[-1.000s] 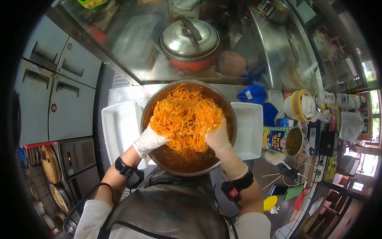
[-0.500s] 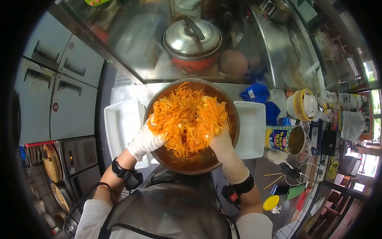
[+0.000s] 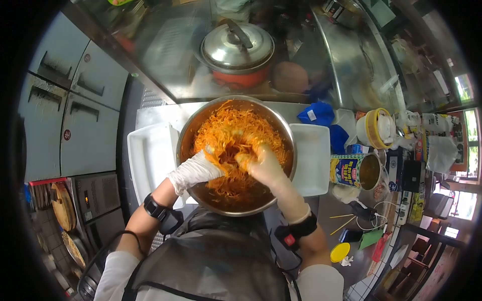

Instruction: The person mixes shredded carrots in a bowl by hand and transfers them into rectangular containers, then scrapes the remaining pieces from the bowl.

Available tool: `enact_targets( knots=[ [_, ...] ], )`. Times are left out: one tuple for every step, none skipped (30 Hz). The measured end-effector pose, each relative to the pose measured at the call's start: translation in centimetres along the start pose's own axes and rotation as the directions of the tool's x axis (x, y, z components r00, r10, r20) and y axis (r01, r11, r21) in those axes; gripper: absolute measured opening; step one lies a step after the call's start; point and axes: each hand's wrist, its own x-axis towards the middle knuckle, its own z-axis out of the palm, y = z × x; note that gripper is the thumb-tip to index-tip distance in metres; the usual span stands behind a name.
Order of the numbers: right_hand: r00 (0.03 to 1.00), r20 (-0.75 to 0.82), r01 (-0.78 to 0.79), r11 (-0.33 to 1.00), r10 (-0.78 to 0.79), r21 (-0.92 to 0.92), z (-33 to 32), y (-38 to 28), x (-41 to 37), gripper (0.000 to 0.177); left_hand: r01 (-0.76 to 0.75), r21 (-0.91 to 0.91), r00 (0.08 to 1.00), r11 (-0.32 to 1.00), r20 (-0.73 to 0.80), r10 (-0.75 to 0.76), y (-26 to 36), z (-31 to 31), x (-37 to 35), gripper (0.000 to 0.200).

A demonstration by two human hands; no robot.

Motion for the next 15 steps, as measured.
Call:
enact_targets(
  knots=[
    [0.994, 0.047, -0.099, 0.995, 0.099, 0.004, -0.2, 0.0, 0.1, 0.052, 0.115, -0.004, 0.992, 0.993, 0.06, -0.115, 0.5, -0.3, 0.1, 0.06],
    [0.993, 0.05, -0.108, 0.994, 0.108, 0.001, -0.4, 0.1, -0.1, 0.052, -0.037, 0.009, 0.999, 0.999, -0.004, 0.037, -4.5, 1.6, 0.9, 0.055],
    [0.987, 0.047, -0.153, 0.988, 0.154, -0.024, -0.6, 0.4, -0.3, 0.049, -0.031, 0.004, 1.0, 1.0, 0.003, 0.031, -4.5, 1.8, 0.6, 0.055],
    [0.981, 0.04, -0.19, 0.981, 0.192, -0.048, -0.9, 0.8, -0.2, 0.046, -0.002, -0.061, 0.999, 0.998, 0.049, 0.005, -4.4, 1.7, 0.7, 0.054],
    [0.974, 0.031, -0.222, 0.972, 0.224, -0.074, -1.4, 1.1, -0.1, 0.043, 0.026, -0.122, 0.996, 0.992, 0.093, -0.015, -4.2, 1.5, 0.9, 0.053],
    [0.967, 0.064, -0.223, 0.944, 0.245, -0.244, -2.0, 1.8, -0.1, 0.04, 0.067, -0.028, 0.986, 0.997, 0.156, -0.062, -3.2, 1.3, 0.4, 0.057],
    [0.967, 0.065, -0.224, 0.944, 0.246, -0.244, -2.5, 2.3, -0.5, 0.04, 0.068, -0.029, 0.986, 0.997, 0.157, -0.063, -2.9, 1.6, -0.4, 0.057],
    [0.931, 0.101, -0.296, 0.885, 0.352, -0.361, -2.8, 2.8, -1.1, 0.042, -0.109, -0.124, 0.994, 0.986, -0.03, 0.106, -2.7, 2.2, -1.7, 0.055],
    [0.883, 0.126, -0.347, 0.809, 0.453, -0.474, -3.1, 3.6, -1.5, 0.044, -0.293, -0.178, 0.94, 0.94, -0.233, 0.249, -2.8, 2.4, -2.5, 0.054],
    [0.812, 0.213, -0.394, 0.78, 0.543, -0.487, -3.6, 6.0, -1.6, 0.047, -0.235, -0.226, 0.961, 0.945, -0.199, 0.191, -3.2, 2.6, -2.6, 0.066],
    [0.726, 0.291, -0.437, 0.744, 0.623, -0.505, -3.9, 7.9, -1.8, 0.05, -0.233, -0.224, 0.961, 0.946, -0.201, 0.189, -4.4, 3.6, -2.9, 0.066],
    [0.679, 0.278, -0.389, 0.655, 0.679, -0.648, -3.1, 7.3, -1.7, 0.056, -0.035, -0.601, 0.967, 0.799, -0.222, -0.125, -6.3, 5.5, -3.4, 0.058],
    [0.71, 0.309, -0.408, 0.727, 0.633, -0.552, -2.2, 7.7, -2.2, 0.061, 0.106, -0.877, 0.903, 0.469, -0.113, -0.415, -7.1, 6.5, -3.4, 0.05],
    [0.682, 0.333, -0.56, 0.758, 0.651, -0.335, -1.3, 7.8, -2.3, 0.058, 0.408, -0.883, 0.774, 0.234, 0.198, -0.602, -8.2, 6.9, -3.2, 0.044],
    [0.655, 0.367, -0.678, 0.728, 0.661, -0.101, -0.5, 7.4, -2.2, 0.055, 0.4, -0.887, 0.771, 0.232, 0.189, -0.607, -10.1, 8.3, -2.3, 0.044]
  ],
)
